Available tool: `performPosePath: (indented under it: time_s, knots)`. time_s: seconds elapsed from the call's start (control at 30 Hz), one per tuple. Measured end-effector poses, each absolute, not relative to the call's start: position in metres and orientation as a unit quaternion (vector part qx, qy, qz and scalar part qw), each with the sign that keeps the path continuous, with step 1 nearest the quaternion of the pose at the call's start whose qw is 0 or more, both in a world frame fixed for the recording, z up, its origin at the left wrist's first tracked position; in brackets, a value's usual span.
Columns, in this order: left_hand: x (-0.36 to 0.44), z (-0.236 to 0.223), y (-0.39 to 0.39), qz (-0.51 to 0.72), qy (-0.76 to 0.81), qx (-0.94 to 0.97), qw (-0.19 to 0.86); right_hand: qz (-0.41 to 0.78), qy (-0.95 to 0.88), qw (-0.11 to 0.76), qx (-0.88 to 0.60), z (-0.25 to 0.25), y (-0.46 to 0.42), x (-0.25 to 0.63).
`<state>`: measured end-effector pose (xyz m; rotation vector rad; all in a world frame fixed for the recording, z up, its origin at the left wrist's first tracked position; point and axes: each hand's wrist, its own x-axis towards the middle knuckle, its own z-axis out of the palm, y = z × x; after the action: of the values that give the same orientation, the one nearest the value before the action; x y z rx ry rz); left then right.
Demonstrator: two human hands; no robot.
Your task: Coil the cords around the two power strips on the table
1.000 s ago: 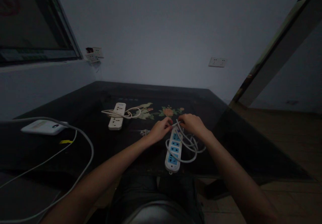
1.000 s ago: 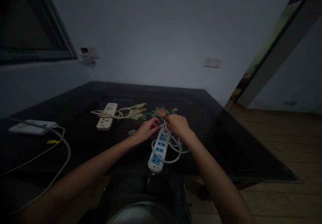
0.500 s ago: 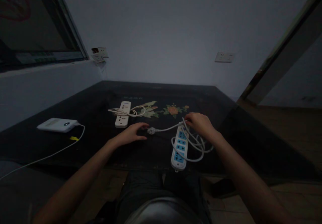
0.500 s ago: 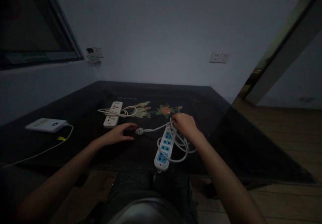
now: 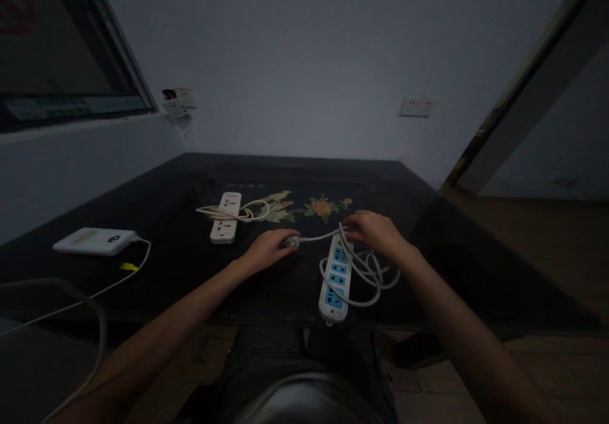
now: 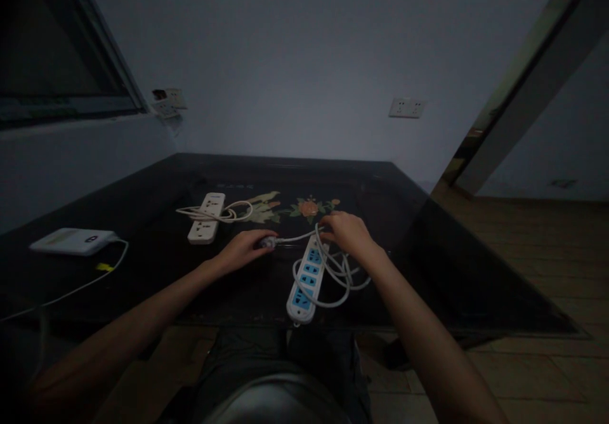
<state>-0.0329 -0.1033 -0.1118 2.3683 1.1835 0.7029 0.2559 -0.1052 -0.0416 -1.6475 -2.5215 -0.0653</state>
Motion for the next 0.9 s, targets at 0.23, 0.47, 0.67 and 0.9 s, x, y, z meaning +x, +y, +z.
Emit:
performPosePath:
  time_s: [0.23, 0.47, 0.67, 0.9]
  knots:
    - [0.022, -0.112, -0.093, 0.363, 0.394, 0.681, 0.5, 0.042, -0.856, 0.074, -0.51, -0.049, -0.099, 0.258]
    - [0.062, -0.123, -0.083, 0.405, 0.357, 0.608, 0.583, 0.058, -0.858, 0.103, -0.5, -0.051, -0.096, 0.247]
    - [0.048, -0.118, -0.076, 0.352, 0.273, 0.689, 0.571, 0.071, -0.851, 0.108, -0.509, -0.048, -0.095, 0.246]
    - [0.049, -0.105, -0.052, 0.337, 0.234, 0.734, 0.541, 0.054, -0.862, 0.095, -0.495, -0.047, -0.093, 0.252]
